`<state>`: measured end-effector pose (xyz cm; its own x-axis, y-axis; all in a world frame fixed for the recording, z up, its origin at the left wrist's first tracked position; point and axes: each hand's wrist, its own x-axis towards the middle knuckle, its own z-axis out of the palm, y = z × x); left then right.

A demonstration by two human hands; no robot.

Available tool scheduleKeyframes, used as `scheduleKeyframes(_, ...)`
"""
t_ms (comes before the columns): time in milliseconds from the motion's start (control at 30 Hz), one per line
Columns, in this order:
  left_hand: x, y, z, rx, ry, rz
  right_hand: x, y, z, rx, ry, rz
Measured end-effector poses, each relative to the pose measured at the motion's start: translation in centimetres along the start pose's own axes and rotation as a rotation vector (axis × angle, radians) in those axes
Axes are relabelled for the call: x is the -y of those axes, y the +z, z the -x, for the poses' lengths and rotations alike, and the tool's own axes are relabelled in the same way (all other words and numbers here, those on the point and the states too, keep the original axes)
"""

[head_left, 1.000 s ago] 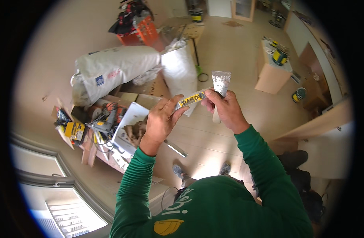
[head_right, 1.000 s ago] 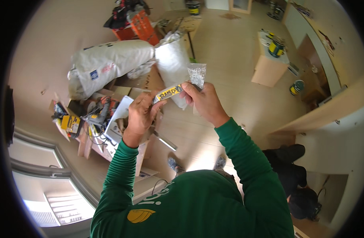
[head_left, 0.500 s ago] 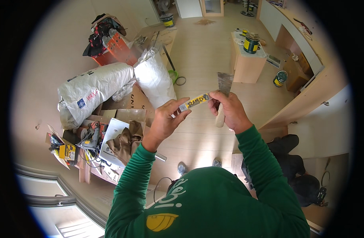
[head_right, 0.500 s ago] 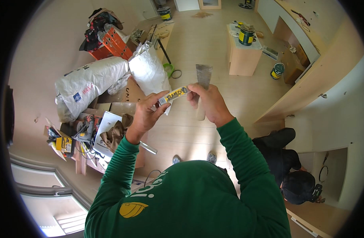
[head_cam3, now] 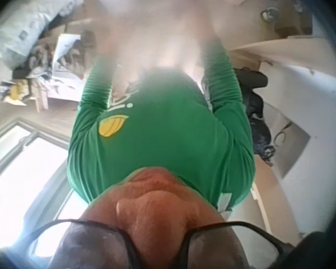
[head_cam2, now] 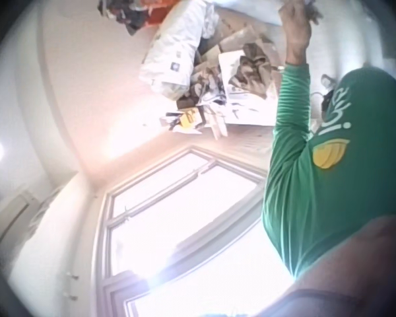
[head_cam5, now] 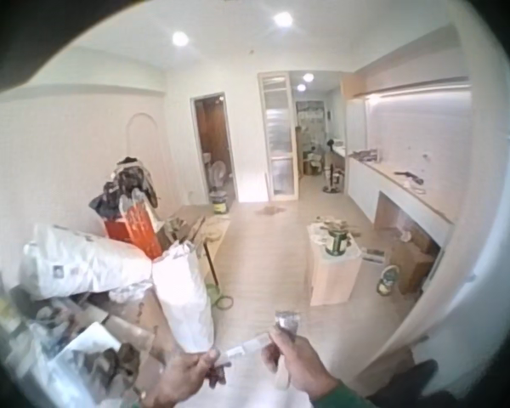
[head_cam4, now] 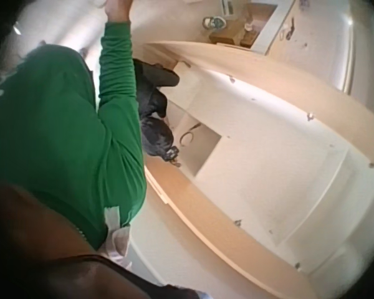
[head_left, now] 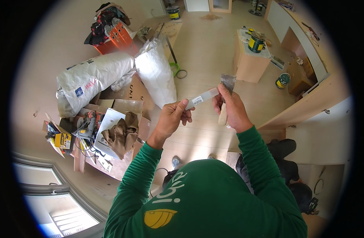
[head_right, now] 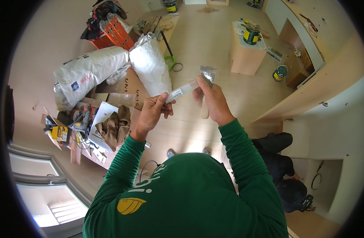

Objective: The person stirs yellow paint in a small container using a wooden stick, then places the container on a table. They pick up a white mask, wipe it with a cloth, and return to stirring the paint. The person moves around the room, handling various paint cans and tools.

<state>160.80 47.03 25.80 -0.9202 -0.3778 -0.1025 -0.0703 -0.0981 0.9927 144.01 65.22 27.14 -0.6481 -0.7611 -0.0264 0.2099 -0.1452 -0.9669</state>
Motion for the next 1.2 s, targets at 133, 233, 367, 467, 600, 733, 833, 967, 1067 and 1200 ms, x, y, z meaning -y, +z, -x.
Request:
scheduleKeyframes(133, 0.3, 1.6, -1.1, -0.049, 0.012, -0.009, 0.5, -1.1, 0.1, 0.055, -0.041, -0.010)
scheduleKeyframes(233, 0.5, 2.4, -2.2, -0.039, 0.018, -0.001, 0.6, -2.4, -0.4, 0.055, -0.051, -0.002)
scheduleKeyframes(367, 0.5, 2.9, -3.9, 0.039, 0.010, 0.021, 0.5, -4.3, -2.1, 0.053, -0.042, -0.005)
scheduleKeyframes(467, 0.2, 2.8, -5.8, 0.084, -0.015, 0.064, 0.3, -5.3, -4.2, 0.071, -0.086, -0.005)
scheduleKeyframes(600, -0.2, 1.7, -10.3, 0.202, -0.045, 0.167, -0.3, -6.5, -8.3, 0.089, -0.055, -0.013)
scheduleKeyframes(733, 0.1, 0.3, -17.3, 0.253, -0.050, 0.135, -0.7, -8.0, -13.9, 0.048, 0.001, -0.040)
scheduleKeyframes(833, 0.4, -0.6, -23.7, 0.221, -0.003, 0.006, -0.1, -9.5, -19.1, -0.043, 0.040, -0.008)
scheduleKeyframes(967, -0.1, -2.5, -32.4, 0.263, -0.033, -0.011, 1.4, -11.0, -26.4, -0.144, 0.088, -0.015)
scheduleKeyframes(1067, -1.0, -4.4, -38.3, 0.301, -0.033, -0.028, 2.5, -11.9, -31.7, -0.167, 0.078, 0.023)
scheduleKeyframes(1200, -2.4, -5.8, -44.3, 0.299, 0.122, -0.153, 2.8, -12.2, -37.0, -0.219, 0.025, 0.028)
